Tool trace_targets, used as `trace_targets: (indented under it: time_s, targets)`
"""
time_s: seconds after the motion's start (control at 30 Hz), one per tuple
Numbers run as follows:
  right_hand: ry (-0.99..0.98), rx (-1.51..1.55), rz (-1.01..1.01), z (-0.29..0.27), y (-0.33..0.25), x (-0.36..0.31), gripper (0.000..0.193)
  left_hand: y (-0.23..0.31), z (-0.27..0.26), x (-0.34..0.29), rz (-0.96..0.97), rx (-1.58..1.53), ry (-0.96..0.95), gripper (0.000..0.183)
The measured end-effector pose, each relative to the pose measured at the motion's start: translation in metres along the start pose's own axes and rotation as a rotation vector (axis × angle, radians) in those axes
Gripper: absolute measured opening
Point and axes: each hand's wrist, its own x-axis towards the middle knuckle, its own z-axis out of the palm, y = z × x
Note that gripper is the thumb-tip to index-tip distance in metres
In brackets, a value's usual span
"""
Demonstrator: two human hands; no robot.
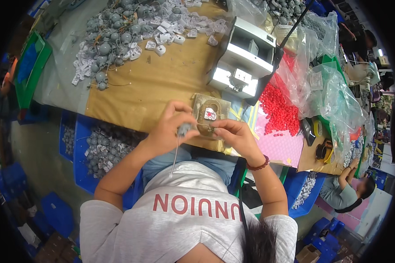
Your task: Assembling small electrical components using an electric screwdriver on a factory floor.
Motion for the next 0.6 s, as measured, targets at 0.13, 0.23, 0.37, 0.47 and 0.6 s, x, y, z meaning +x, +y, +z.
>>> trace_targets:
  time_s: [0.13,0.23,0.37,0.47,0.6]
  targets:
    - [0.198,-0.809,-0.445,-0.008,0.029,0.010,0.023,-0.005,0.024,-0.021,-0.036,-0.027,-0.274,0.027]
    - [0.278,-1.050,-0.636,-0.003,0.032,0.026,0.028,-0.013,0.034,-0.021,0.017,0.000,-0.368,0.029]
    - [0.255,-1.246,-0.670,-0.002,0.031,0.040,0.032,-0.017,0.034,-0.011,0.004,-0.008,-0.430,0.024]
    - [0.159,-1.351,-0.652,-0.005,0.027,0.040,0.034,-0.014,0.035,-0.006,0.092,-0.037,-0.389,0.021]
    - [0.076,-1.468,-0.660,-0.007,0.025,0.034,0.034,-0.030,0.045,-0.010,0.060,0.126,-0.366,0.019]
